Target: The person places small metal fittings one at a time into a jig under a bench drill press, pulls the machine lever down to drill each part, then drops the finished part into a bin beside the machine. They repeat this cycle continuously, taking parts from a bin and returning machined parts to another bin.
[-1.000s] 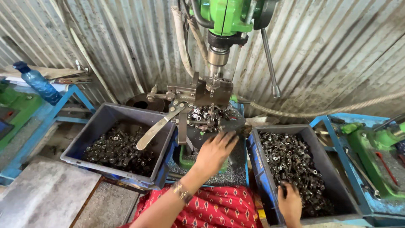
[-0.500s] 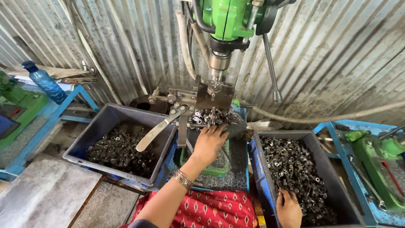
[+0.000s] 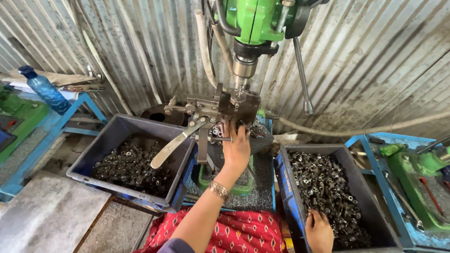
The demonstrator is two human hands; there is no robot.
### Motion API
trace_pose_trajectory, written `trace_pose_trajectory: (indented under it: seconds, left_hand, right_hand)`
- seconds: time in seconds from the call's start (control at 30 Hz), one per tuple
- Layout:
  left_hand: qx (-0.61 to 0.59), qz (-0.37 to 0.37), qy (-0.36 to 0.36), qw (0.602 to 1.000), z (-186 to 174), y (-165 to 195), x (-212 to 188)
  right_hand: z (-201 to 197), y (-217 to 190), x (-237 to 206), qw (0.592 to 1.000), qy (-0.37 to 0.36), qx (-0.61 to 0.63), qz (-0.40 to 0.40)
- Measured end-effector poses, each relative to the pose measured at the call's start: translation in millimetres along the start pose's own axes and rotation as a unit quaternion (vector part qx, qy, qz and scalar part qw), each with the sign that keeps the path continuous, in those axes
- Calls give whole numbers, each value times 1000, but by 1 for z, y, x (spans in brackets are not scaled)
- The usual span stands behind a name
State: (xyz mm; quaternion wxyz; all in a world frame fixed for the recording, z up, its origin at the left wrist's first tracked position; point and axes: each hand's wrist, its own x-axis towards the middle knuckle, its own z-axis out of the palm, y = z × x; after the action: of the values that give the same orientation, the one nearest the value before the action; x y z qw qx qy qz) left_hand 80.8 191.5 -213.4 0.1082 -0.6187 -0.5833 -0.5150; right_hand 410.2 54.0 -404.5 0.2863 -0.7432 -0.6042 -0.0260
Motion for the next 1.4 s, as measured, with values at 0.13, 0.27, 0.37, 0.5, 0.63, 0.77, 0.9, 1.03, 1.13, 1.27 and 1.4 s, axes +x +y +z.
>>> trace_pose_trajectory:
  seconds: [0.13, 0.27, 0.37, 0.5, 0.63, 0.77, 0.9, 1.03, 1.13, 1.27, 1.4]
  left_hand:
    - [-63, -34, 10, 997, -5, 7, 1]
    - [-291, -230, -97, 924, 4, 23, -11]
    - [-525, -389, 3, 757, 28, 19, 0]
    - [-659, -531, 135, 515, 60, 11, 13]
    - [-683, -509, 236, 467, 75, 10, 29]
    - [-669, -465, 261, 518, 72, 13, 41]
    - [-670, -466, 259, 516, 66, 14, 55]
    - [-707, -518, 225, 427, 71, 6, 69]
    - [-715, -505, 233, 424, 80, -1, 68]
    - [-684, -490, 262, 472, 90, 0, 52]
    - [-702, -484, 232, 468, 96, 10, 42]
  right_hand:
    - [3, -2, 3, 1000, -5, -17, 13]
    - [4, -2, 6, 1000, -6, -12, 4]
    - [5, -2, 3, 1000, -12, -23, 16]
    - [7, -5, 6, 1000, 20, 2, -4]
    - [8, -7, 7, 1000, -1, -15, 27]
    - [7, -6, 8, 999, -15, -21, 39]
    - [7, -4, 11, 999, -14, -25, 22]
    - [8, -6, 12, 999, -27, -24, 29]
    - [8, -6, 8, 998, -30, -43, 40]
    - [9, -8, 9, 999, -23, -30, 37]
    - [9, -10, 8, 996, -37, -51, 56]
